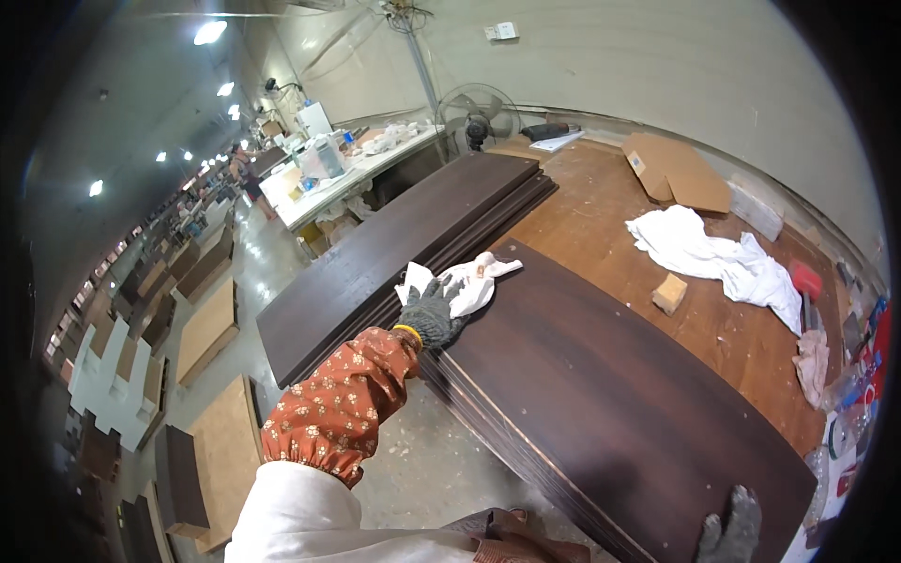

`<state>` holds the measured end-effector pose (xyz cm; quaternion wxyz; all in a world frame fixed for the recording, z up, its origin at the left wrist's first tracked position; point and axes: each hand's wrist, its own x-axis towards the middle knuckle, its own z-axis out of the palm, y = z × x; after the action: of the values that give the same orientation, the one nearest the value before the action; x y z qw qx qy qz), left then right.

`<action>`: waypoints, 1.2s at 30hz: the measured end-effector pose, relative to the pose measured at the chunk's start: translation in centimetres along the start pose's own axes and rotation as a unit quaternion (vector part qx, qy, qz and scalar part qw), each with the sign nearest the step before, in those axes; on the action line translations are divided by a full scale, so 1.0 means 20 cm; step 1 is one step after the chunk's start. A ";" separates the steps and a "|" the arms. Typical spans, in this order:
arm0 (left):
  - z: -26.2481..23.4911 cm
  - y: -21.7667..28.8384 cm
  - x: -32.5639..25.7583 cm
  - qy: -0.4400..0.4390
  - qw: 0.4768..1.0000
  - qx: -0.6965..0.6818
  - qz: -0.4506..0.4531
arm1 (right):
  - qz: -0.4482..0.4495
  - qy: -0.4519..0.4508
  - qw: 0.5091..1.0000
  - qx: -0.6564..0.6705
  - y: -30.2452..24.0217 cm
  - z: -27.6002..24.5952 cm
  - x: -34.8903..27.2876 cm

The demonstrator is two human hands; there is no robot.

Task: The person wipes the surface of dark brown wooden boards with a white cloth and a small applicator block, handling the boards one at a time and moving them from a stack to the work table.

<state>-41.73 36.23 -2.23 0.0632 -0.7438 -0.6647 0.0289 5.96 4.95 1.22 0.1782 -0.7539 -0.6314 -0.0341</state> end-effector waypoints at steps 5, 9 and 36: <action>0.09 -0.16 0.06 0.063 0.998 -0.027 0.010 | -0.157 0.003 0.987 -0.024 -0.20 0.44 0.44; 0.10 -0.23 0.12 0.069 0.996 -0.061 -0.021 | -0.253 0.047 0.965 -0.049 -0.60 0.69 0.70; 0.06 0.40 0.63 0.111 0.972 -0.107 0.177 | -0.129 0.038 0.930 0.343 -0.86 0.68 0.81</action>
<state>-32.63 48.01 -3.92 0.0504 -0.8507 -0.5106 -0.1141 -9.77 26.85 -3.17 0.4436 -0.5568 -0.6895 0.1332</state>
